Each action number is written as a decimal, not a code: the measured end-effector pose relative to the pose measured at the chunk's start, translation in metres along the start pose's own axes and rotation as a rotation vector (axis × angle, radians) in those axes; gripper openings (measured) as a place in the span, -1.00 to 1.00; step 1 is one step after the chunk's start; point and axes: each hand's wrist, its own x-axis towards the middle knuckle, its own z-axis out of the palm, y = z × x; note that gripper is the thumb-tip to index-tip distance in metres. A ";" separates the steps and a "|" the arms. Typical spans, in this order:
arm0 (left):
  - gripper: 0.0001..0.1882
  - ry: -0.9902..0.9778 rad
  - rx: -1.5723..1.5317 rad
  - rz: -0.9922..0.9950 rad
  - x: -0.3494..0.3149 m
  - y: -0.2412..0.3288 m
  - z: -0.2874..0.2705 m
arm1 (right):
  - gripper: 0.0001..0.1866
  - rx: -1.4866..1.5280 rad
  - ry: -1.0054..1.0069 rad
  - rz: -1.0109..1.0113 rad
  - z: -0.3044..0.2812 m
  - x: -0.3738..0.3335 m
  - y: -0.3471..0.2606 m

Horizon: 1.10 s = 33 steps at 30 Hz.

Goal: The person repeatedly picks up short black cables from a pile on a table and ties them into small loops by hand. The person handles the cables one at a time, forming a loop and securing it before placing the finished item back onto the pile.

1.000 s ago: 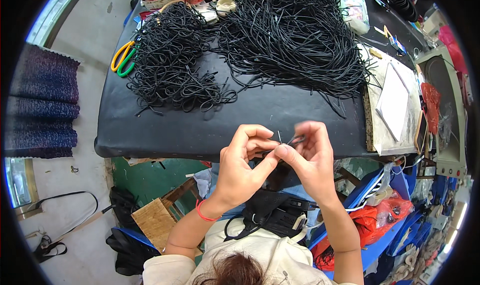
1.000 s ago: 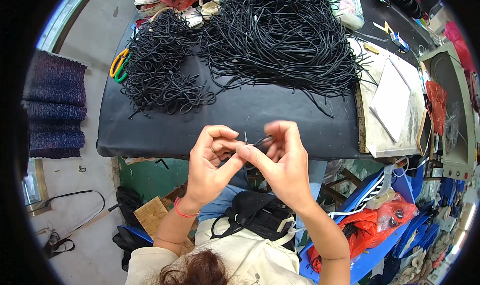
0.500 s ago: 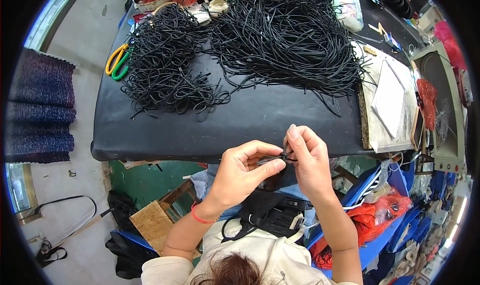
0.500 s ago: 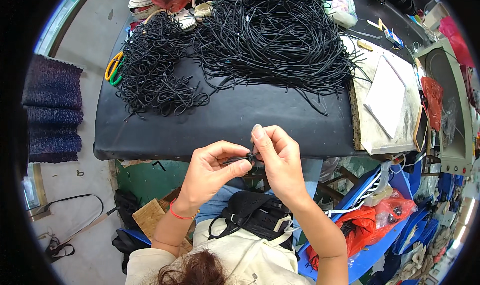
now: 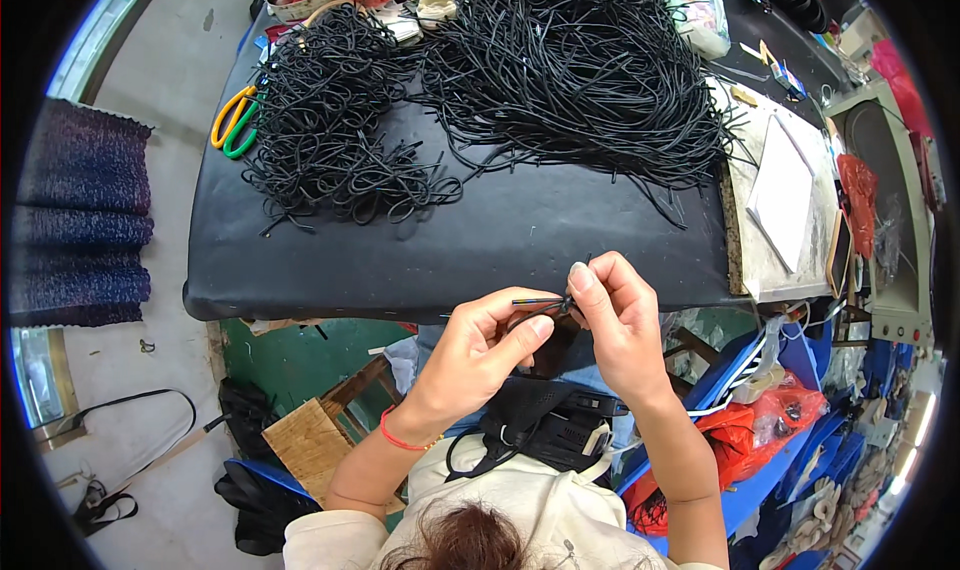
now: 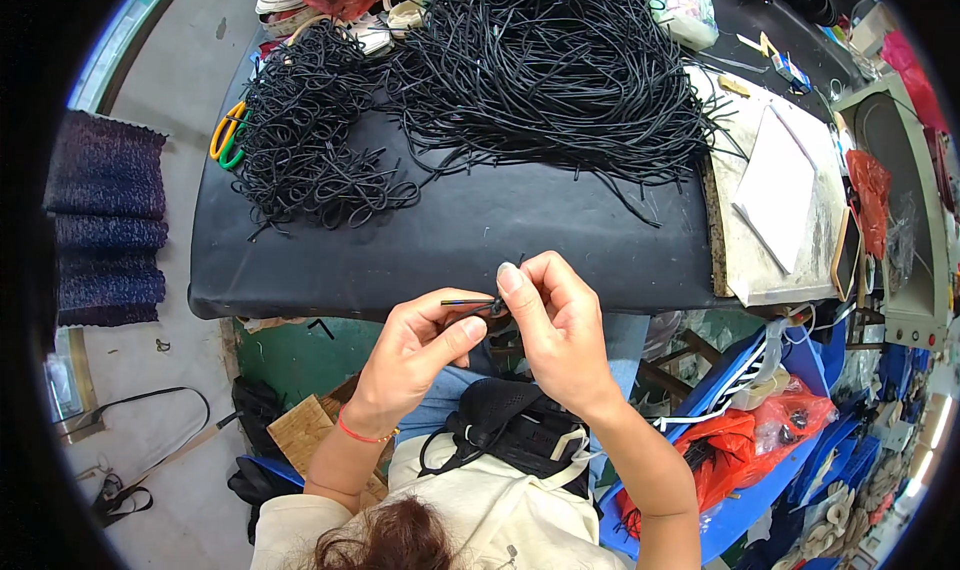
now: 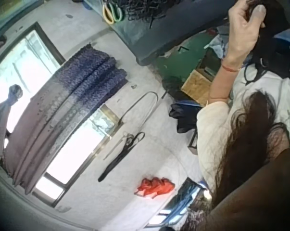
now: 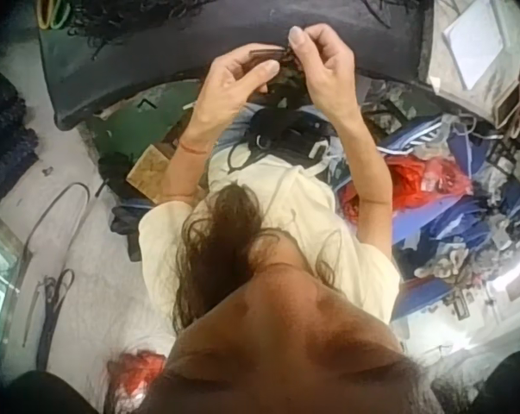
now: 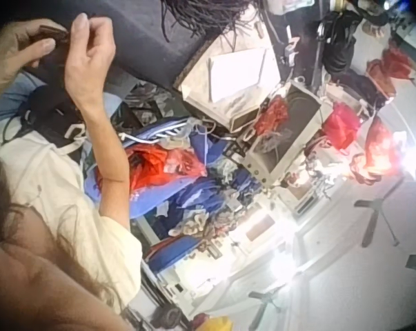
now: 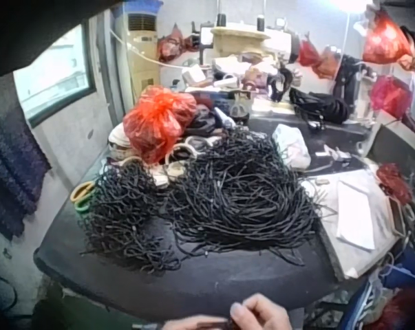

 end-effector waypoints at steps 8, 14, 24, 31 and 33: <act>-0.80 -0.076 0.092 0.073 0.004 -0.004 0.000 | -0.78 -0.028 -0.062 -0.047 0.001 -0.002 -0.005; -0.84 0.066 0.451 0.347 0.002 -0.007 0.008 | -0.76 -0.004 0.029 -0.066 0.004 0.001 -0.008; -0.82 0.074 0.170 0.213 0.014 -0.015 -0.001 | -0.85 0.066 -0.088 0.142 -0.013 0.003 -0.009; -0.81 0.077 0.084 0.185 0.011 -0.007 0.000 | -0.85 0.074 -0.155 0.054 -0.009 -0.007 -0.012; -0.82 0.061 0.080 0.156 0.010 -0.007 -0.003 | -0.84 0.064 -0.178 0.060 -0.009 -0.010 -0.013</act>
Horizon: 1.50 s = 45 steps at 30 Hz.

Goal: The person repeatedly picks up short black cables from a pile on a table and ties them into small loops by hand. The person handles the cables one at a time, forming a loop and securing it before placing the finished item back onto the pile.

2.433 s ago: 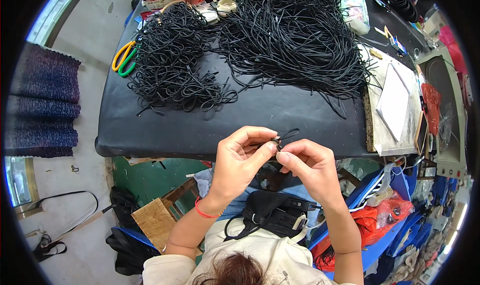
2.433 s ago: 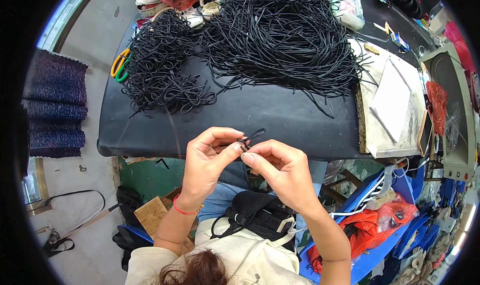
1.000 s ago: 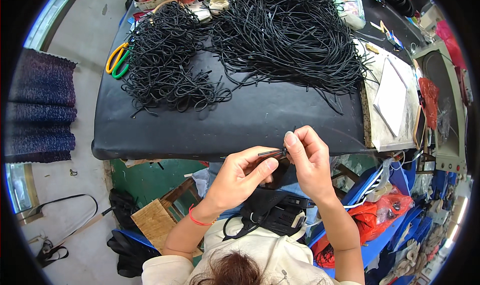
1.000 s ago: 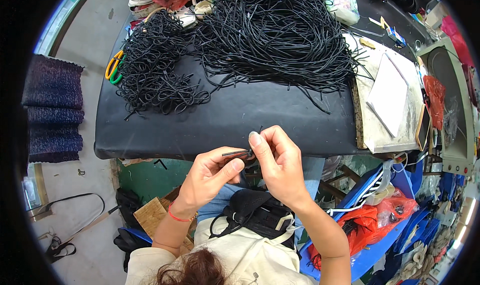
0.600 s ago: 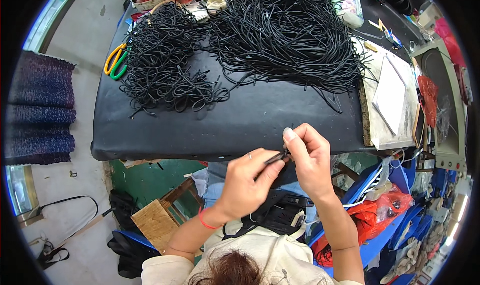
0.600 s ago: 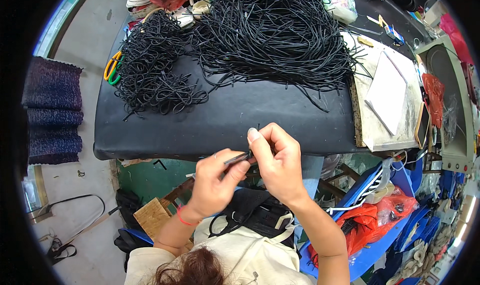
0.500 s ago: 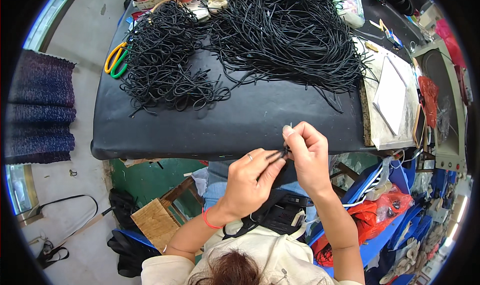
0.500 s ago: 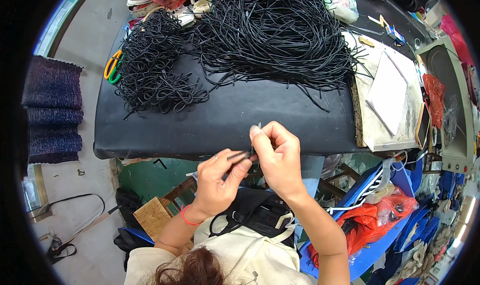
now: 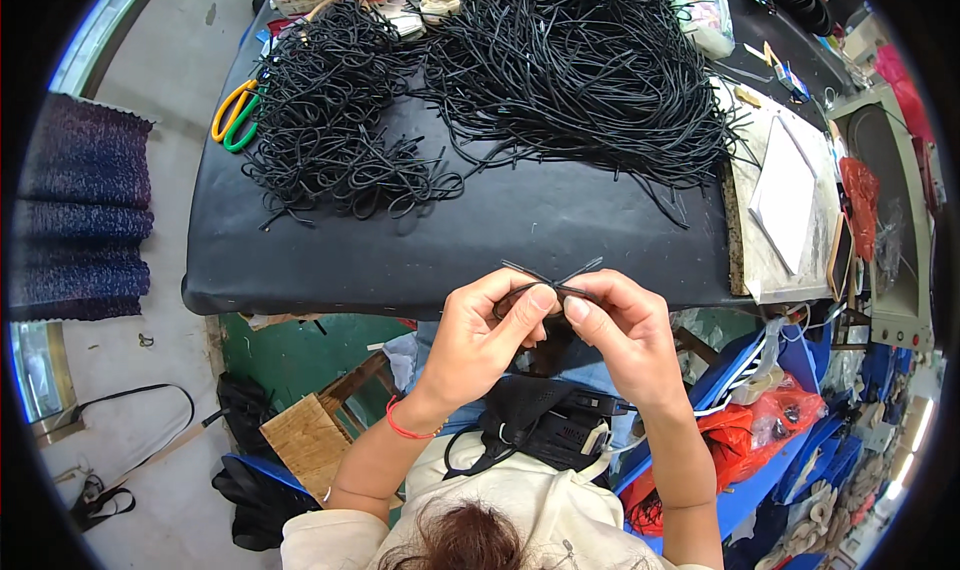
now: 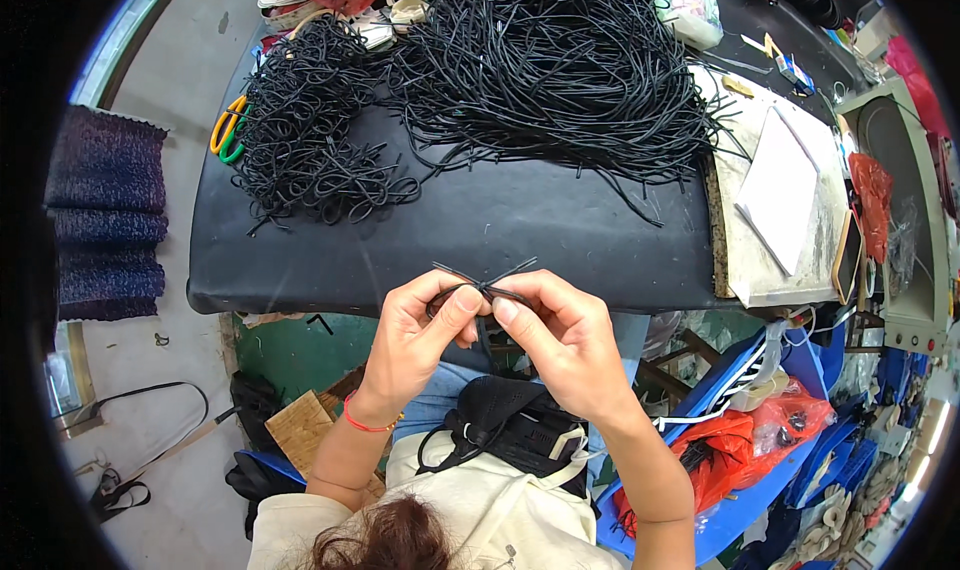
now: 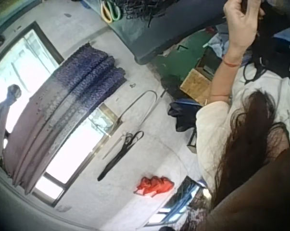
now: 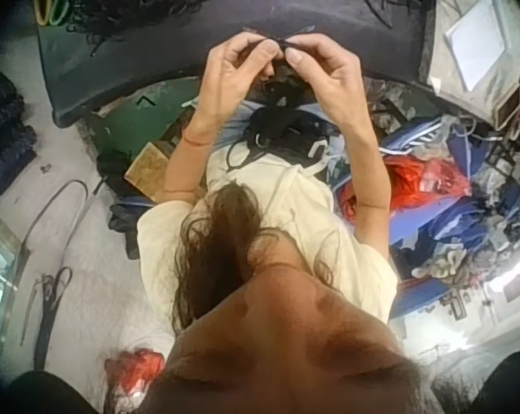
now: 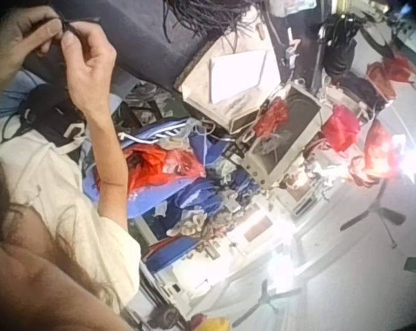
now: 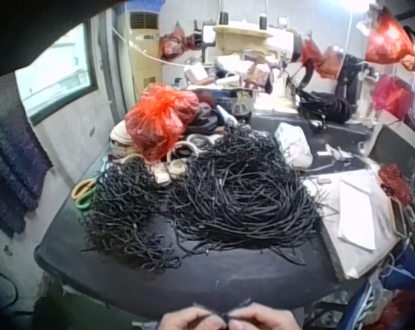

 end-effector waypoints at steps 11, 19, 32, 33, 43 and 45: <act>-0.79 0.169 -0.267 0.065 0.009 0.000 0.016 | -0.78 0.151 -0.028 0.078 0.003 -0.005 -0.002; -0.76 -0.087 -0.242 -0.092 0.013 0.012 -0.002 | -0.83 -0.317 0.258 -0.157 -0.007 -0.004 -0.017; -0.83 -0.153 -0.317 -0.200 0.004 0.010 0.005 | -0.76 0.088 0.101 -0.013 0.005 0.015 0.000; -0.83 -0.147 -0.309 -0.210 0.004 0.010 0.006 | -0.74 0.084 0.093 0.001 0.004 0.016 0.001; -0.83 -0.107 -0.302 -0.190 0.001 0.008 0.011 | -0.69 0.270 0.046 0.185 -0.004 0.021 0.002; -0.83 -0.062 -0.394 -0.094 0.004 -0.005 0.010 | -0.70 0.202 0.128 0.127 -0.002 0.022 0.001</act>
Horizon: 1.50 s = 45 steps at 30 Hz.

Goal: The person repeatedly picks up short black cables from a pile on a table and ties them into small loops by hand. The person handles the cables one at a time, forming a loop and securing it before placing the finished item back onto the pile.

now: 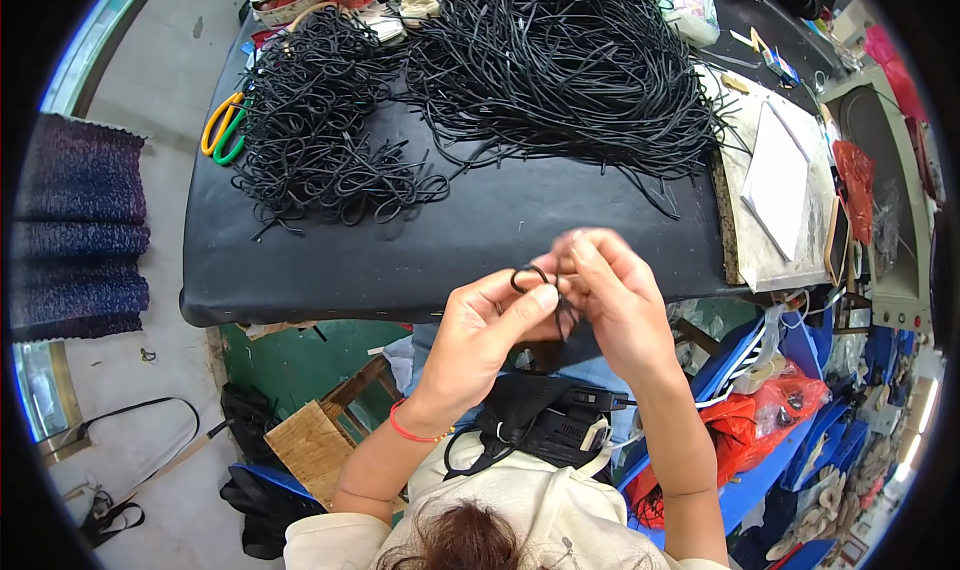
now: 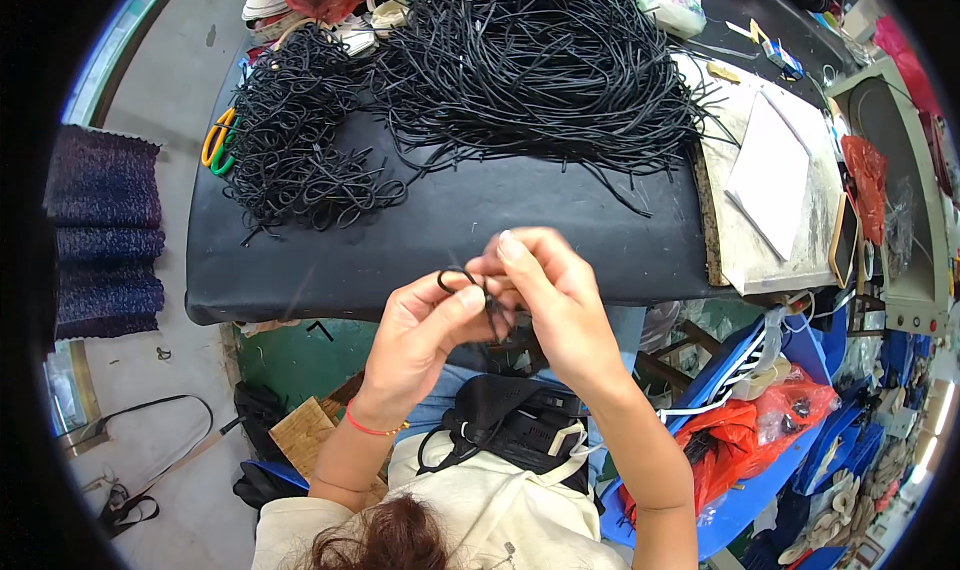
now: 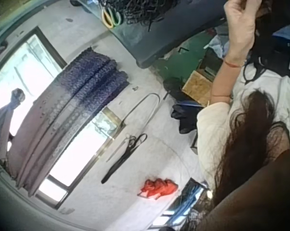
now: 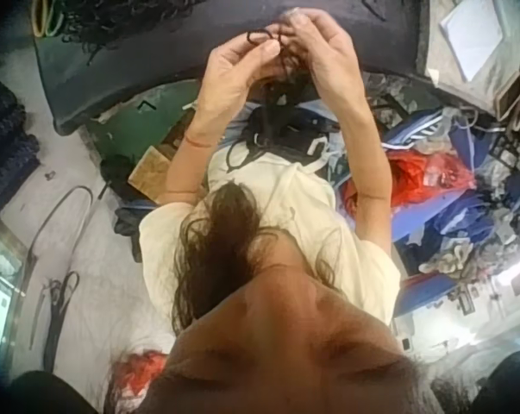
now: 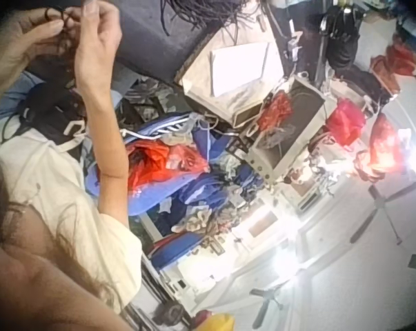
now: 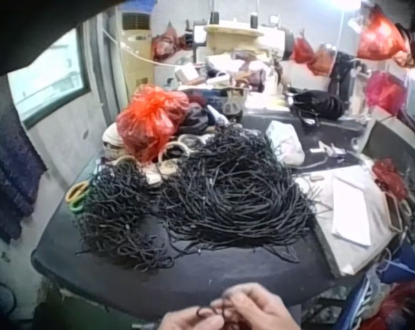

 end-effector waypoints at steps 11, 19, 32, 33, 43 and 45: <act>-0.81 -0.013 0.121 0.019 0.001 0.000 0.010 | -0.87 -0.241 0.116 -0.293 -0.008 -0.020 0.005; -0.80 -0.014 0.247 0.061 -0.001 -0.007 0.011 | -0.95 -0.571 0.287 -0.604 -0.008 -0.015 0.006; -0.82 -0.042 0.180 -0.008 0.008 0.007 -0.006 | -0.64 -0.163 0.125 -0.153 -0.021 -0.016 0.003; -0.83 -0.041 0.207 0.006 0.009 0.007 -0.009 | -0.63 -0.094 0.052 -0.028 -0.022 -0.019 0.001; -0.78 0.107 0.482 0.005 0.007 0.007 0.001 | -0.89 -0.692 0.211 -0.371 0.001 -0.016 0.011; -0.70 0.068 0.265 -0.068 0.010 0.009 -0.005 | -0.76 -0.448 0.107 -0.148 -0.010 -0.012 0.008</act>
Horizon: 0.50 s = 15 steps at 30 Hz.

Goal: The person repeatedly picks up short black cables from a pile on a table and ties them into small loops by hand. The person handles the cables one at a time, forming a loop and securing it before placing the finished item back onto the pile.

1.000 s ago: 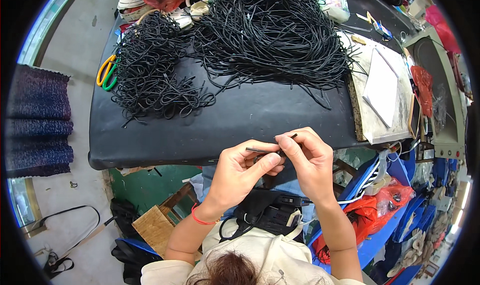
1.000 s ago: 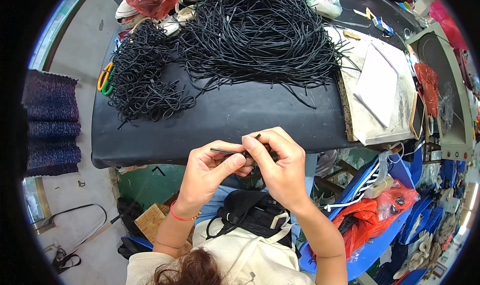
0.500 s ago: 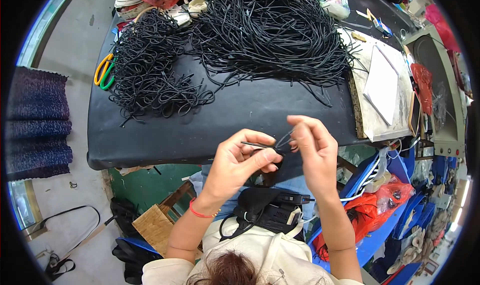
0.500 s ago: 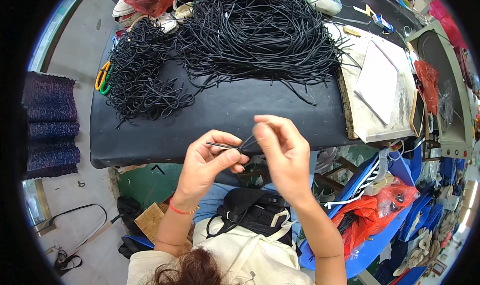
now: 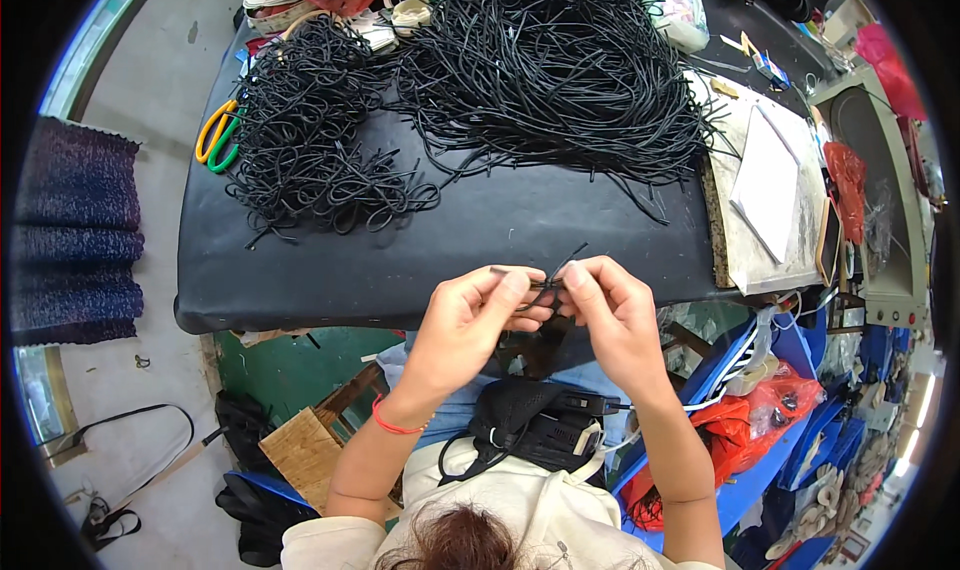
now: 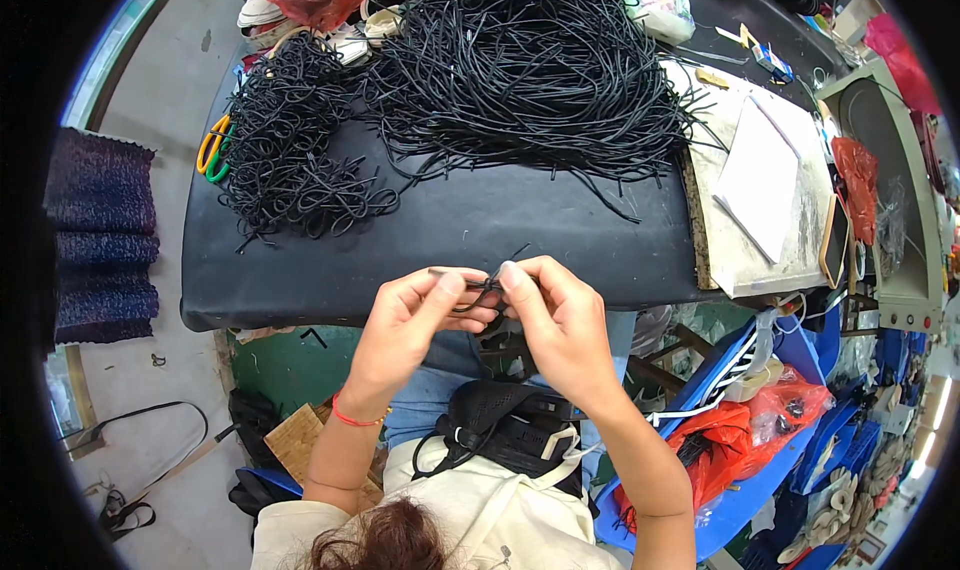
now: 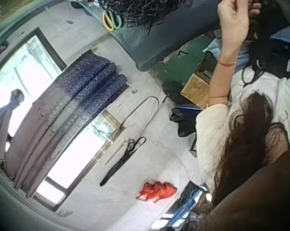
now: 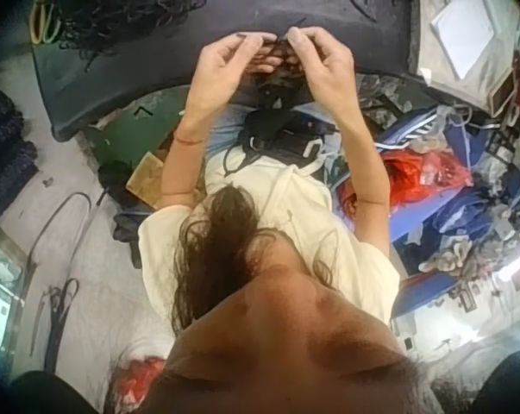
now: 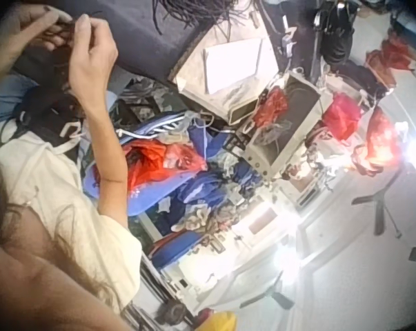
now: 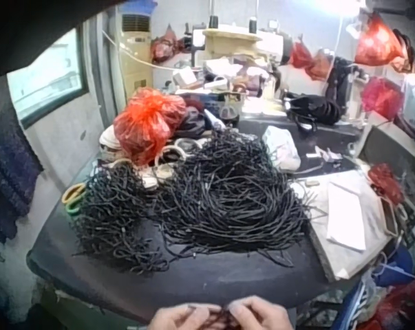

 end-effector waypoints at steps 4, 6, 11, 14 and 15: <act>-0.56 -0.061 -0.128 -0.069 0.000 0.008 -0.008 | -0.66 0.278 -0.069 0.100 -0.003 0.003 0.003; -0.68 -0.029 -0.104 -0.033 0.001 0.006 -0.009 | -0.66 0.341 -0.073 0.147 -0.001 0.005 0.002; -0.91 0.330 0.352 0.311 0.006 0.012 -0.023 | -0.78 -0.119 0.012 -0.116 -0.002 0.029 0.004; -0.88 0.796 1.095 0.691 0.017 0.040 -0.058 | -0.88 -0.520 0.306 -0.590 -0.009 0.075 0.006; -0.85 0.912 1.235 0.670 0.022 0.043 -0.070 | -0.88 -0.671 0.391 -0.712 -0.008 0.089 0.006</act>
